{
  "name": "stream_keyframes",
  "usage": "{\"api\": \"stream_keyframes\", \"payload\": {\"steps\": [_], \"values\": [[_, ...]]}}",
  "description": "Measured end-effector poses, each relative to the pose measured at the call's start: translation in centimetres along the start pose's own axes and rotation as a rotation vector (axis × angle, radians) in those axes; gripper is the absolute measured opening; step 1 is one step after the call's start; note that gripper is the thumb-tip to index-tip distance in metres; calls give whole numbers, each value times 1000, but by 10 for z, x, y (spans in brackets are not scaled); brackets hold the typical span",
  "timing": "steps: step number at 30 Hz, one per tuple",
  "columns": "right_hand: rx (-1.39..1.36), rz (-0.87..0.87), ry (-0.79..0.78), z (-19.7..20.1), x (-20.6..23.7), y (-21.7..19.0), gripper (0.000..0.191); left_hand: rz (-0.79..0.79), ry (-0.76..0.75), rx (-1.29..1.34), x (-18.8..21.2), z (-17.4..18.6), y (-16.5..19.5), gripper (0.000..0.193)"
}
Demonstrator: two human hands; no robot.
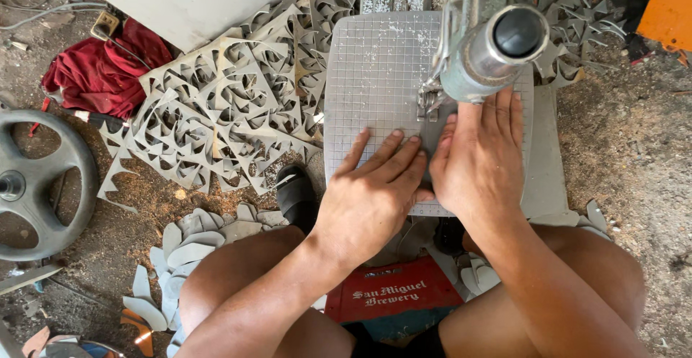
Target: The person uses a band saw to cut curved shapes from a gray sole material. They guide the material along marked lines, remove cut pieces, and continue cutting additional shapes from the same sheet.
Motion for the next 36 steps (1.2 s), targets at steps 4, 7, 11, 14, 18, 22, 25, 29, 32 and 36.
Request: {"api": "stream_keyframes", "payload": {"steps": [4,7,11,14,18,22,25,29,32,36], "values": [[-4,15,-4,-2,-2,0,59,-12,12,-4,1,-3,1,34],[0,4,-20,-6,-3,3,59,-8,-4,1,-1,-6,0,33],[20,12,-12,-9,-4,5,60,9,1,26,-4,-5,-4,33],[16,37,15,-8,-6,6,62,19,4,26,-7,-5,-6,31],[20,36,19,-11,-8,9,58,39,-3,28,-10,-5,-8,31],[8,35,34,-12,-10,13,54,52,19,33,-13,-2,-10,30],[8,47,45,-14,-12,14,52,52,63,42,-16,3,-10,29],[22,45,48,-15,-16,15,48,87,102,44,-18,10,-13,25],[3,43,46,-16,-18,17,46,123,88,31,-21,9,-18,23],[-67,68,52,-16,-22,17,49,151,67,14,-24,5,-23,25]]}}
Point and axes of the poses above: each hand's wrist, its own x-axis away from the middle knuckle, its own z-axis out of the back of the hand, y = z × x, the point moved 9 cm from there along -x, towards the middle knuckle, and after that the axes turned 3 degrees about -y, right-handed, at the moved point
